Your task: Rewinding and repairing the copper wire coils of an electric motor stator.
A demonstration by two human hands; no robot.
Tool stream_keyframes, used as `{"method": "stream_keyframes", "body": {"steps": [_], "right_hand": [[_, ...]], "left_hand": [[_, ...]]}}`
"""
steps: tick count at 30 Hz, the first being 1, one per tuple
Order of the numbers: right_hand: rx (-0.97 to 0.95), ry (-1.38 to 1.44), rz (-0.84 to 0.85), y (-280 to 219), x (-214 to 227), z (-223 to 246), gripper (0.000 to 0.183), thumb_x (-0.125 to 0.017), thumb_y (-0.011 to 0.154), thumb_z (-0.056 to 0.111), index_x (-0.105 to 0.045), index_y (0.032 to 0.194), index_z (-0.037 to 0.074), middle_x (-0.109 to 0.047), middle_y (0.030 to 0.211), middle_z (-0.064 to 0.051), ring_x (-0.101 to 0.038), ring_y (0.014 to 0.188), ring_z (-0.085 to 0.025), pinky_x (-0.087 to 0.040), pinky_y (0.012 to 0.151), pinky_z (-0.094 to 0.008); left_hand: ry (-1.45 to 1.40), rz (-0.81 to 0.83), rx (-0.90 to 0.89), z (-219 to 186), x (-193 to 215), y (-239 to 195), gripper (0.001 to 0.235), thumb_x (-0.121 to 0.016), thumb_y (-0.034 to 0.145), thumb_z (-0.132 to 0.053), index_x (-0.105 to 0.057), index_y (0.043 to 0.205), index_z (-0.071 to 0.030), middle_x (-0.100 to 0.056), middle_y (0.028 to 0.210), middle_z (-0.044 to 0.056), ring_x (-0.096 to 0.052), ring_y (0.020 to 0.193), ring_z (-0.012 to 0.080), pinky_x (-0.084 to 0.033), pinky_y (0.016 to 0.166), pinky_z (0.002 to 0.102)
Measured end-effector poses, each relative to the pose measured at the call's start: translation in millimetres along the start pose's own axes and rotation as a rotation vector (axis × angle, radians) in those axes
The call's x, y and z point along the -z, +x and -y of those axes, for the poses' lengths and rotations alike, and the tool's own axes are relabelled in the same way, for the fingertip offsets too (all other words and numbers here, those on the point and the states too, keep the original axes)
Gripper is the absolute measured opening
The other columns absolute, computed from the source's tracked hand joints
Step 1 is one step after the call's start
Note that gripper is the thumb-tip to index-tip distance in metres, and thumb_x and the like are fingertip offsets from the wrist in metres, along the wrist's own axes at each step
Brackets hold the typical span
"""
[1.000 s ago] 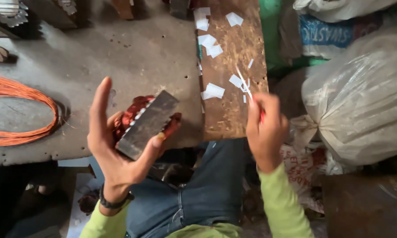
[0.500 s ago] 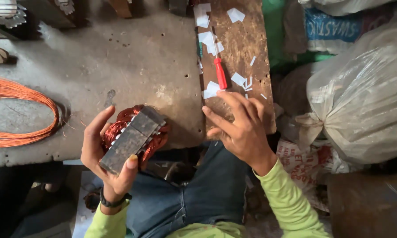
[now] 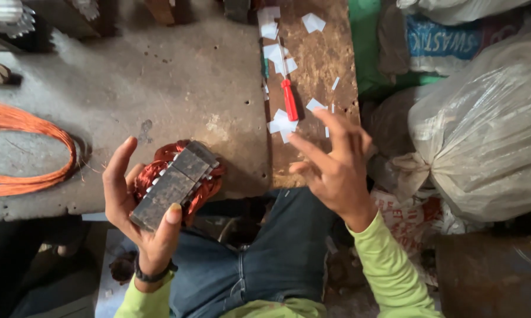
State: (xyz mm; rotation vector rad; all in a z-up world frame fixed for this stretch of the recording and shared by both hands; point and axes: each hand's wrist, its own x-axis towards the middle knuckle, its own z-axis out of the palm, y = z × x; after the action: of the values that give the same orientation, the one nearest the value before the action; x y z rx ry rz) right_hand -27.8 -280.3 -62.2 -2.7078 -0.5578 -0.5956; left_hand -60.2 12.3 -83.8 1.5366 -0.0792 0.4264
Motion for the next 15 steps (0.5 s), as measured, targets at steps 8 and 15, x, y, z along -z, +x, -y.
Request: {"method": "stream_keyframes", "body": {"steps": [8, 15], "right_hand": [[-0.157, 0.186, -0.132, 2, -4, -1, 0.038, -0.073, 0.097, 0.033, -0.075, 0.128, 0.011, -0.058, 0.139, -0.014, -0.058, 0.126, -0.030, -0.042, 0.110, -0.044], [-0.232, 0.256, -0.230, 4, -13, 4, 0.031, -0.078, 0.093, 0.009, -0.072, 0.122, 0.001, -0.061, 0.130, -0.016, -0.062, 0.119, -0.033, -0.051, 0.104, -0.042]], "left_hand": [[-0.036, -0.063, -0.037, 1, -16, 3, 0.101, -0.081, 0.088, -0.044, -0.030, 0.161, 0.004, -0.047, 0.159, 0.015, -0.069, 0.101, 0.0164, -0.057, 0.085, 0.027], [-0.133, 0.023, -0.004, 8, -49, 26, 0.106, -0.081, 0.084, -0.039, -0.025, 0.166, -0.002, -0.051, 0.131, 0.013, -0.065, 0.096, 0.0211, -0.053, 0.088, 0.030]]}}
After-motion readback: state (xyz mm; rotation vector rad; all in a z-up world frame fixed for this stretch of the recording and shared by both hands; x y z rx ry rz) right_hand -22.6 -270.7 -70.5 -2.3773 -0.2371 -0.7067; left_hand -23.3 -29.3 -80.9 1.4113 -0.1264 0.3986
